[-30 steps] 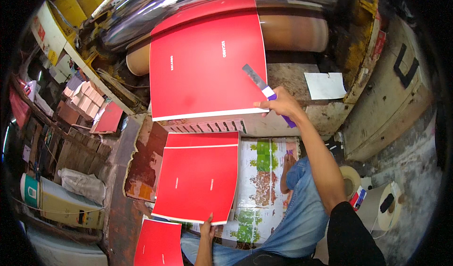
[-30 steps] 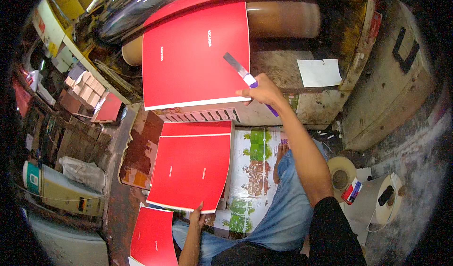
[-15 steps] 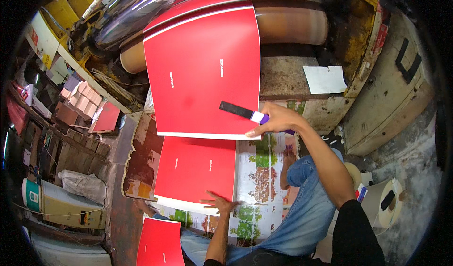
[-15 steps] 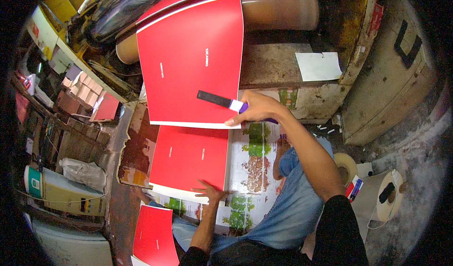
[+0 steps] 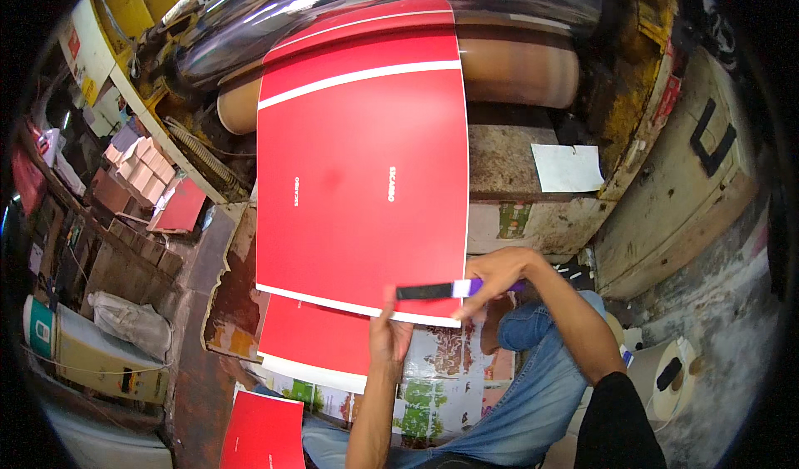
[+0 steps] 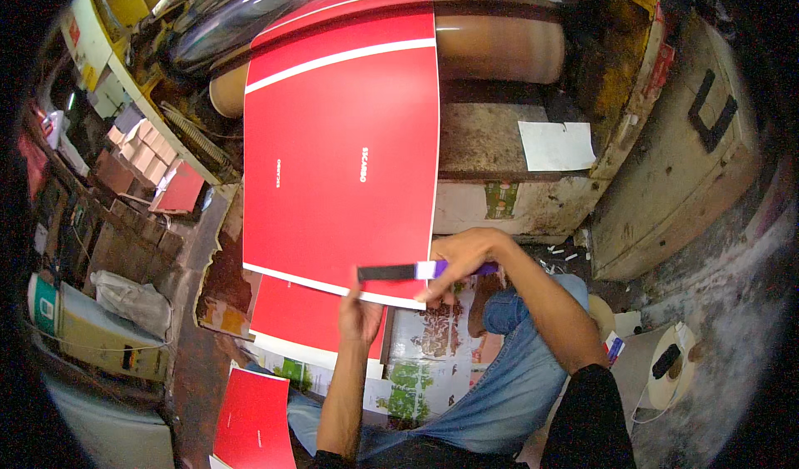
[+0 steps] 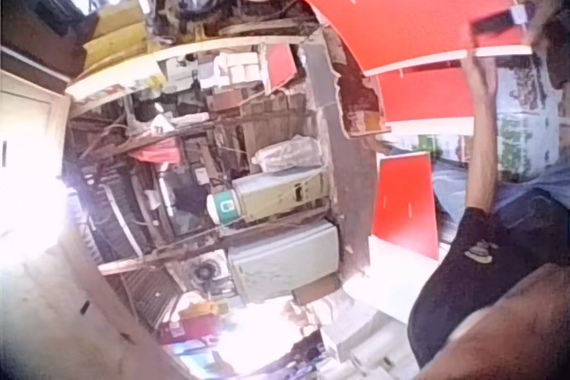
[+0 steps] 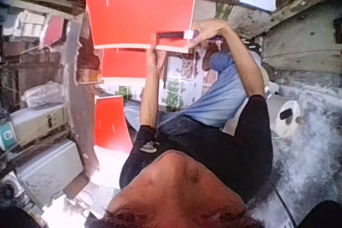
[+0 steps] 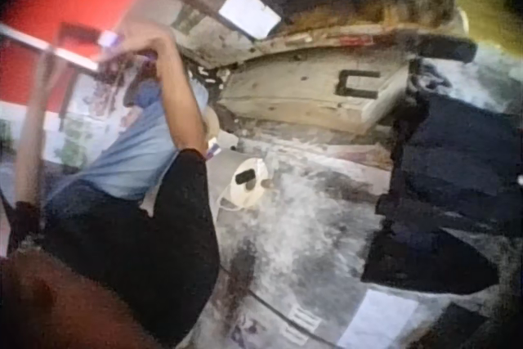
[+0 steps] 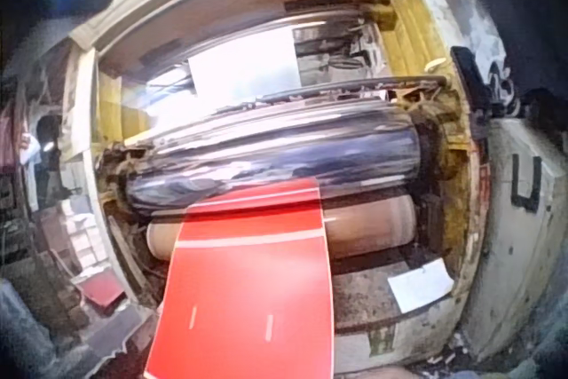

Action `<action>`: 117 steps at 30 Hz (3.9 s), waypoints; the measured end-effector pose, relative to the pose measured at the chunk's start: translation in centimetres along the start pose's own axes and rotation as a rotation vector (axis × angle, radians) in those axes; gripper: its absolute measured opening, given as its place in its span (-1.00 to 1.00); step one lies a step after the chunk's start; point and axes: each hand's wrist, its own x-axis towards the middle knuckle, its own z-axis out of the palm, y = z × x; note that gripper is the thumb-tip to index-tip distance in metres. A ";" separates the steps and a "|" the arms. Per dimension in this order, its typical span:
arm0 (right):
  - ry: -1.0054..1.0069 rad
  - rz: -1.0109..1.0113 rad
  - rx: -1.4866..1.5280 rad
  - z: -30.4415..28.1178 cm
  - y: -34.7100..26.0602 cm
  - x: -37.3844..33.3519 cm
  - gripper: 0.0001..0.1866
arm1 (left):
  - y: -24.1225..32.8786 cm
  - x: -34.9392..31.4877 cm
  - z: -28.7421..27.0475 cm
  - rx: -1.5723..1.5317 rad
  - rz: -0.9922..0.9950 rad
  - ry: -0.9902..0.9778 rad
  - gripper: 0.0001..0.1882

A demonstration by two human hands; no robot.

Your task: The person cuts printed paper sheets with a blade as they feed out from a rolling machine and stacks the cut sheets.

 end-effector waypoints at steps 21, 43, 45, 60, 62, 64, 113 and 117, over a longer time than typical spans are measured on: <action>1.291 -0.229 0.139 -15.4 4.6 -1.5 -0.63 | 1.4 -12.2 -2.7 0.367 -0.058 0.232 -0.52; 1.177 -0.148 0.341 -10.7 7.7 5.3 -0.61 | 7.0 -26.1 -12.5 0.376 -0.115 0.424 -0.43; 1.094 -0.076 0.308 -10.5 8.2 5.3 -0.62 | 9.0 -27.9 -14.0 0.451 -0.221 0.477 -0.45; 0.926 0.107 0.167 -2.8 1.5 3.9 -0.64 | 5.2 -10.6 -24.8 0.487 -0.051 0.750 -0.55; 0.888 0.127 0.200 -2.3 2.0 2.7 -0.67 | 4.0 -7.9 -24.8 0.507 -0.090 0.771 -0.51; 0.765 0.056 0.202 -2.1 -1.1 4.3 -0.69 | 8.0 -7.7 -28.8 0.656 -0.058 0.792 -0.44; 1.516 -0.350 0.521 -14.5 1.8 1.6 -0.26 | 1.6 -15.2 -2.4 0.259 -0.083 0.223 -0.48; 1.409 -0.279 0.472 -14.7 3.0 4.4 -0.35 | 1.8 -17.4 -3.6 0.339 -0.021 0.284 -0.45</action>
